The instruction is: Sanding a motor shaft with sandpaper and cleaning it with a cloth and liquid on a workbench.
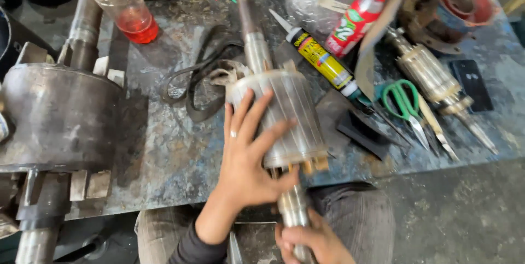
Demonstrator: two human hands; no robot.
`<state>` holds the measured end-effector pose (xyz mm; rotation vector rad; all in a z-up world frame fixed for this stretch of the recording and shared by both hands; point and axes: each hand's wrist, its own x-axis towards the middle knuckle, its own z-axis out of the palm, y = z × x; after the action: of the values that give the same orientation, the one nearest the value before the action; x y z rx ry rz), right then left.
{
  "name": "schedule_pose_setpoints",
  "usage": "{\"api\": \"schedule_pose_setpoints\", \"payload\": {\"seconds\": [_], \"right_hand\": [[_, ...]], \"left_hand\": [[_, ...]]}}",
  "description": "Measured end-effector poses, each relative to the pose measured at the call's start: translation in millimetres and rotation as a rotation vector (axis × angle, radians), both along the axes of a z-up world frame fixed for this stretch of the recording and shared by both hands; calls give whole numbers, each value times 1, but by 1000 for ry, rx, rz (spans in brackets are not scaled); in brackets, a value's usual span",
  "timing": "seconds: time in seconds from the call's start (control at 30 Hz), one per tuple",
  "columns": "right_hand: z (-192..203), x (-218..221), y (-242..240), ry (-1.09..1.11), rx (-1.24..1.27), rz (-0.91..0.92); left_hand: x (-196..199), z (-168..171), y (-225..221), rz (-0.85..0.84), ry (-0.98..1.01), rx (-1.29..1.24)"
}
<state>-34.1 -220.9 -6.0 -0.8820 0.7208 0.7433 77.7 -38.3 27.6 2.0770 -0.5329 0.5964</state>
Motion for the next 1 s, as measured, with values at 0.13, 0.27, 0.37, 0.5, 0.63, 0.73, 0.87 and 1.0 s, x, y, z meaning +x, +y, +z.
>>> {"api": "schedule_pose_setpoints", "payload": {"seconds": [0.13,0.27,0.37,0.5,0.63,0.73,0.87,1.0], "right_hand": [[-23,2,-13,-278,287,9],[-25,4,-21,-407,372,55],[-16,3,-19,-484,306,44],[-33,1,-20,-529,302,10],[-38,1,-14,-527,308,-19],[-45,-1,-9,-499,317,-46],[-43,-10,-1,-697,396,-91],[-45,-20,4,-675,576,-76]], "left_hand": [[10,-1,-14,9,-64,74],[14,1,-27,22,-105,178],[16,2,-30,20,-113,213],[16,-1,-28,24,-103,221],[14,-3,-24,14,-92,190],[11,-9,-21,9,-83,178],[6,-15,-17,68,-27,-1],[4,-21,-8,57,27,-30]]}}
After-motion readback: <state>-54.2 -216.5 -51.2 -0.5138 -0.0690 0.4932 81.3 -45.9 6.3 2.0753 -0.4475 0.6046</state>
